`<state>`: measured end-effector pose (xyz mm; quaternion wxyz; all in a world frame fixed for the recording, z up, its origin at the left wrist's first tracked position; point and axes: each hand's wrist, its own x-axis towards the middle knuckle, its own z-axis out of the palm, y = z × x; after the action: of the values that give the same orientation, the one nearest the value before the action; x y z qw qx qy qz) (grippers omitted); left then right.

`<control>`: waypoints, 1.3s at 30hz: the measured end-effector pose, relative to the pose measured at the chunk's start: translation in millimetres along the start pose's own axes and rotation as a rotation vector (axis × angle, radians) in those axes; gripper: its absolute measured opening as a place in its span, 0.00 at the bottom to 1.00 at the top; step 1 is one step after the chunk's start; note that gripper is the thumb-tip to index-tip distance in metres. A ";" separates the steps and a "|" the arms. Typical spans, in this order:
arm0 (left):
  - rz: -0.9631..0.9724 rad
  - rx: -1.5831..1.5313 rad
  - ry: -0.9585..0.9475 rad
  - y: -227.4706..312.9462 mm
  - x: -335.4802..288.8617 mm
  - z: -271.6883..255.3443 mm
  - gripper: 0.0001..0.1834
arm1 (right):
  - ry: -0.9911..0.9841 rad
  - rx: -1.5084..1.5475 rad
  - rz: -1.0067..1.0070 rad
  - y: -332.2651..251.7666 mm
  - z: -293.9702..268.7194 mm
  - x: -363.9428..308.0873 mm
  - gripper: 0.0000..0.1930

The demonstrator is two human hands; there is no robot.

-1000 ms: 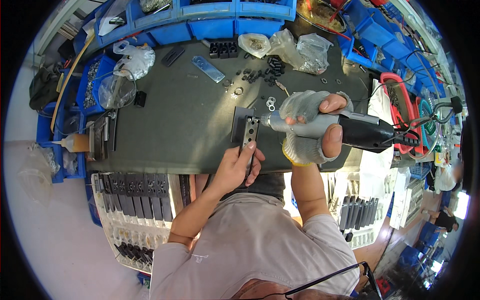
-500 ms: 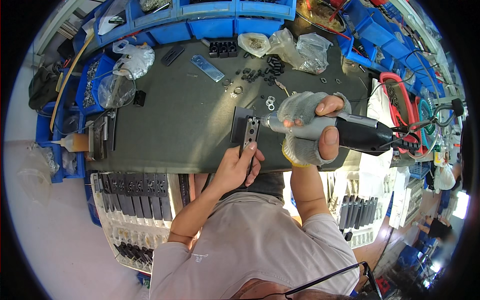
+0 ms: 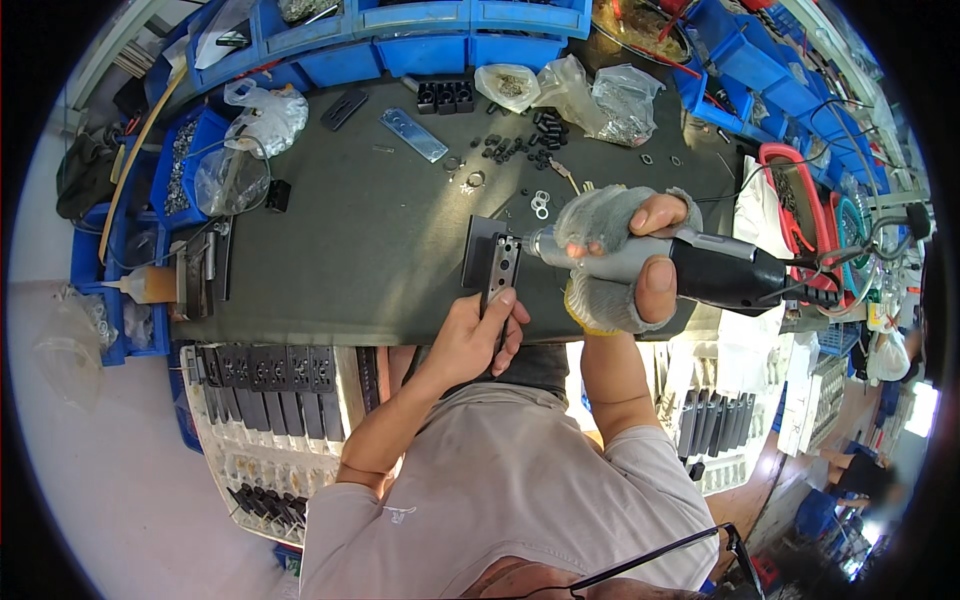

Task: Assembling metal brackets and components using an electric screwdriver and pliers at a workbench.

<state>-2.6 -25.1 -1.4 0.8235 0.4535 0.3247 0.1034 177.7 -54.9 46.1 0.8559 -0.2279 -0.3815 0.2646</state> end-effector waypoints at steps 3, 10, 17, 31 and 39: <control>-0.013 -0.028 -0.012 -1.4 -0.1 -0.2 0.23 | 0.008 -0.015 -0.016 -0.5 -2.4 -3.8 0.23; -0.020 -0.004 -0.012 -3.9 -0.4 0.8 0.22 | -0.025 -0.075 -0.019 -2.3 2.6 -0.7 0.23; -0.008 0.001 -0.003 -6.1 -2.7 1.0 0.21 | -0.019 -0.075 0.016 -5.5 10.3 -1.2 0.23; -0.032 -0.145 -0.008 2.9 -8.1 -11.8 0.22 | -0.082 0.080 -0.123 -15.9 -1.5 12.5 0.46; -0.010 -0.186 -0.043 3.1 -5.6 -11.9 0.21 | 0.002 0.195 -0.004 -33.7 -2.1 24.6 0.54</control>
<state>-14.0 -17.9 -0.9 0.8694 0.3754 0.2983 0.1192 202.8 -65.3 77.9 0.8750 -0.1430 -0.3534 0.2985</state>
